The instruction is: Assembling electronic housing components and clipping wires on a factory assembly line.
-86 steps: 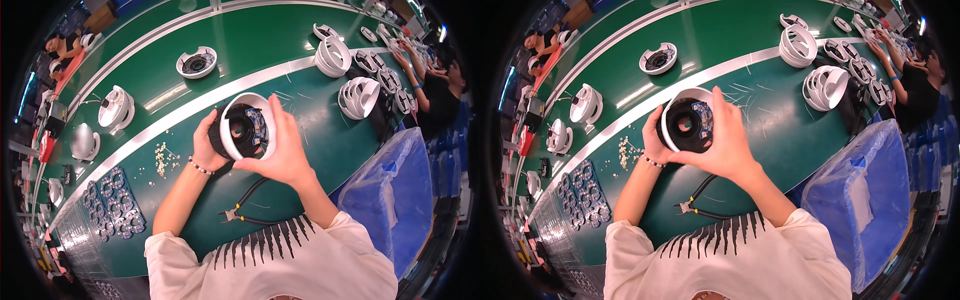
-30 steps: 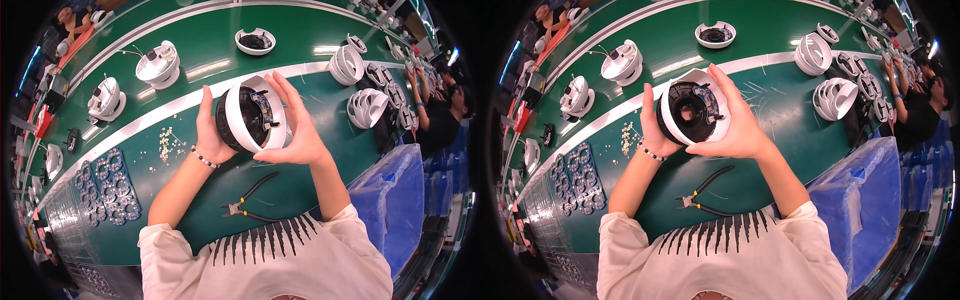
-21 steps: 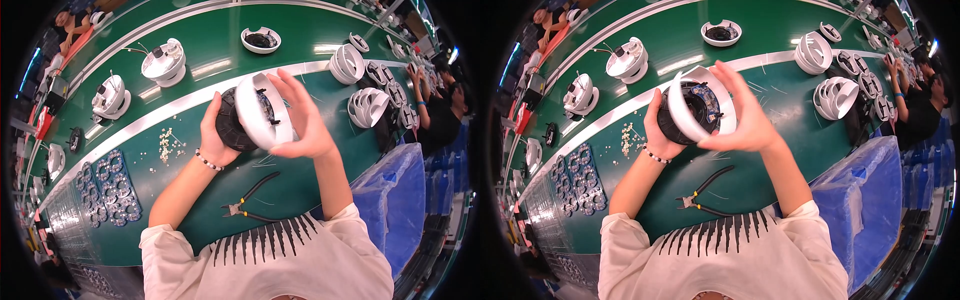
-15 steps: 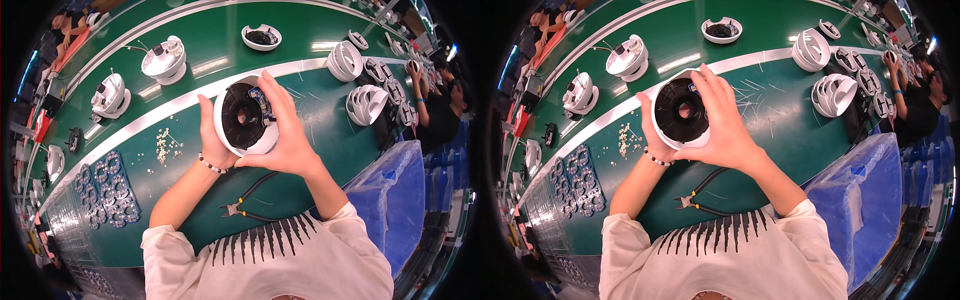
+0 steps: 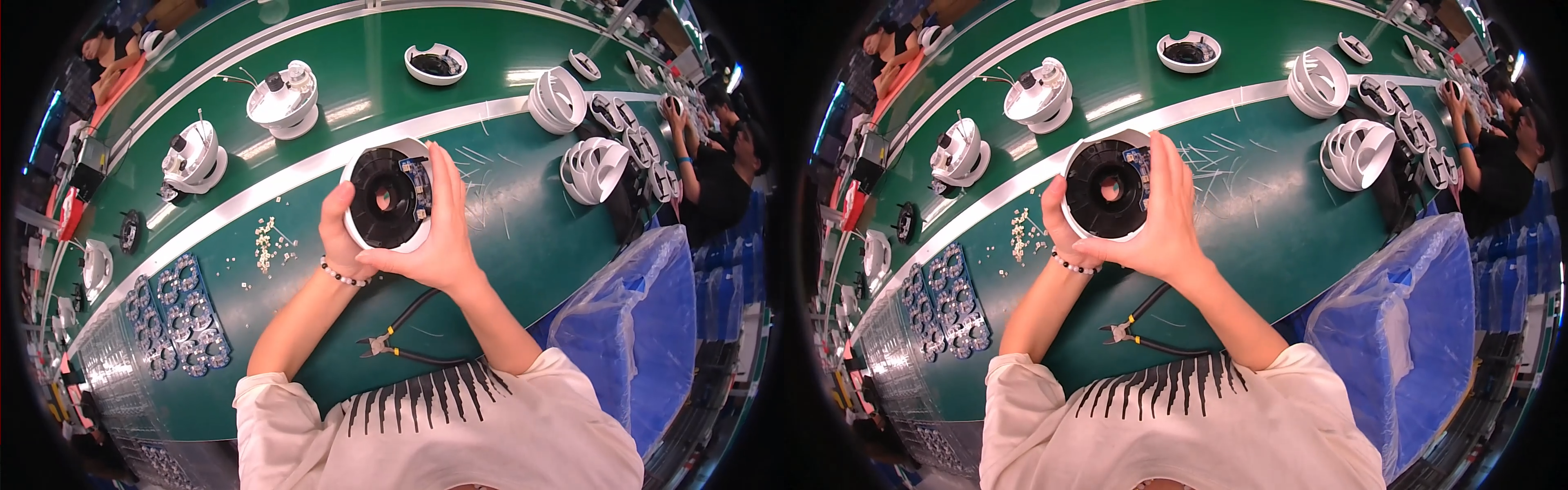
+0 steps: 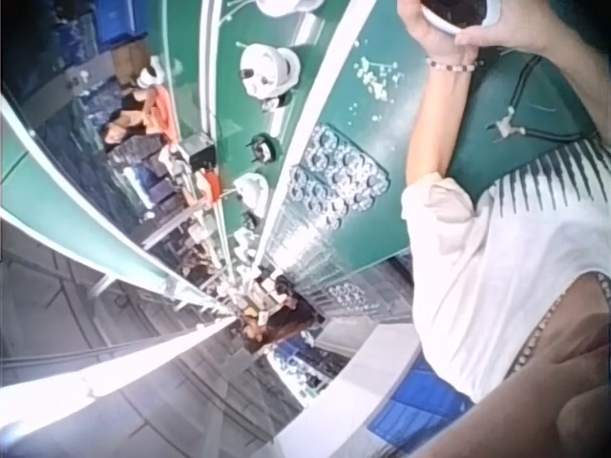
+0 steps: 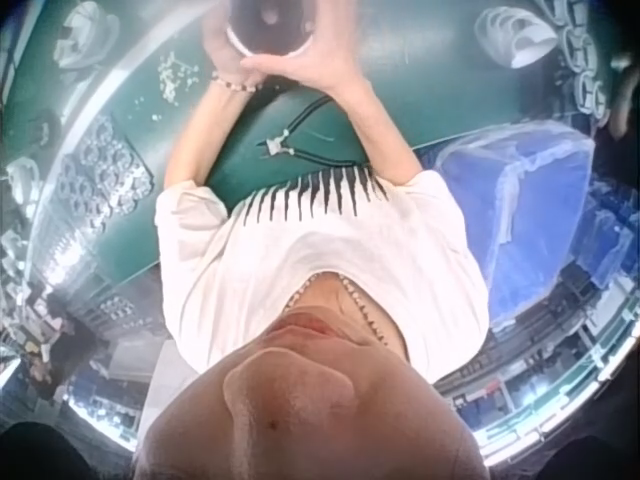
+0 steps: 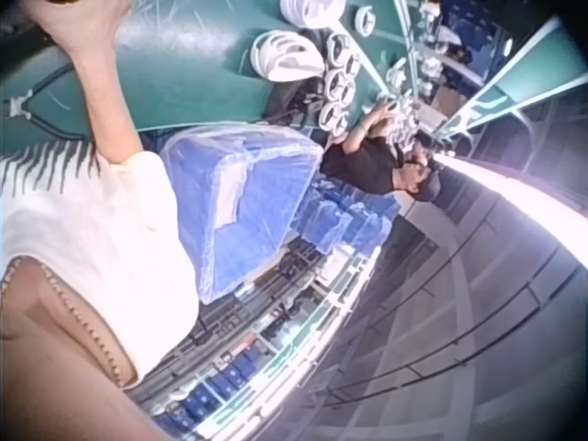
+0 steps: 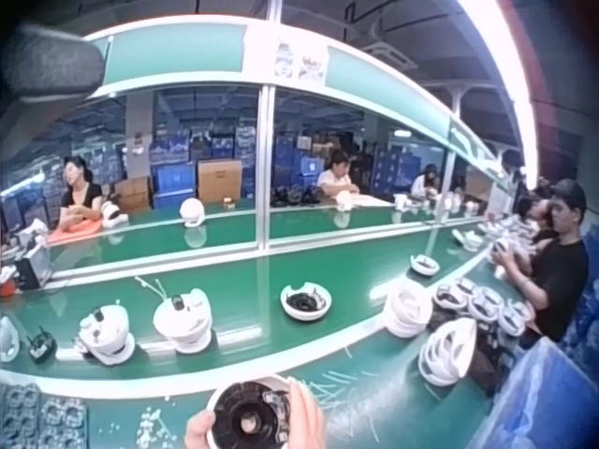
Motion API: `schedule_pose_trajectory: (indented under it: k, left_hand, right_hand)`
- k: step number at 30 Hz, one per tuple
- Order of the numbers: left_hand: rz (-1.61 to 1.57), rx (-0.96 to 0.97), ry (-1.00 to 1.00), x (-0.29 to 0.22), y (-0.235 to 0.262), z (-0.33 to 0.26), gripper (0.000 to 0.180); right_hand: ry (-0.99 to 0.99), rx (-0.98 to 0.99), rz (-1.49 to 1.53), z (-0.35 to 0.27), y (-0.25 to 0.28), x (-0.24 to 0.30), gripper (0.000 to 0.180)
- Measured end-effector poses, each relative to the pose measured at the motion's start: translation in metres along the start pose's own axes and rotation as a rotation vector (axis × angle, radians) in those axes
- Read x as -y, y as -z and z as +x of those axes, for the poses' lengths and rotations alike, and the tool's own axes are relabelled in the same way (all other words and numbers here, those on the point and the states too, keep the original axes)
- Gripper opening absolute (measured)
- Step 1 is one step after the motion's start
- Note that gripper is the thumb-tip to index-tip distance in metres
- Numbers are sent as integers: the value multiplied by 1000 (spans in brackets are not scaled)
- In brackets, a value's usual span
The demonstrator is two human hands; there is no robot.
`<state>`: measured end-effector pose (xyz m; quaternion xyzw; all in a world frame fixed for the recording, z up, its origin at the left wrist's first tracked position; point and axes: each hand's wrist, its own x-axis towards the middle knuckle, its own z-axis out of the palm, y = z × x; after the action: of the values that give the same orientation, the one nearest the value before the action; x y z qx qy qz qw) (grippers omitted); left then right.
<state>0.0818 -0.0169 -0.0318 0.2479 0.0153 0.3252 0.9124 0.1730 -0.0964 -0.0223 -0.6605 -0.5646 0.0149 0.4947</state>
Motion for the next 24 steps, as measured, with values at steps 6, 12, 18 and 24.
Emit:
schedule_pose_trajectory:
  k: [6, 12, 18, 24]
  left_hand:
    - [27, 5, -27, 13, 4, 14, 53]
    - [81, -472, 92, 18, 35, 95, 48]
    - [175, -566, -79, 15, 120, 214, 28]
    - [325, -649, -130, 13, 107, 238, 34]
  right_hand:
    - [-10, -61, -11, -3, -4, -20, 120]
    - [62, 97, -162, -4, 24, -25, 106]
    - [313, 1126, -227, -77, 34, 20, 96]
    - [394, 1082, -342, -82, 32, 13, 84]
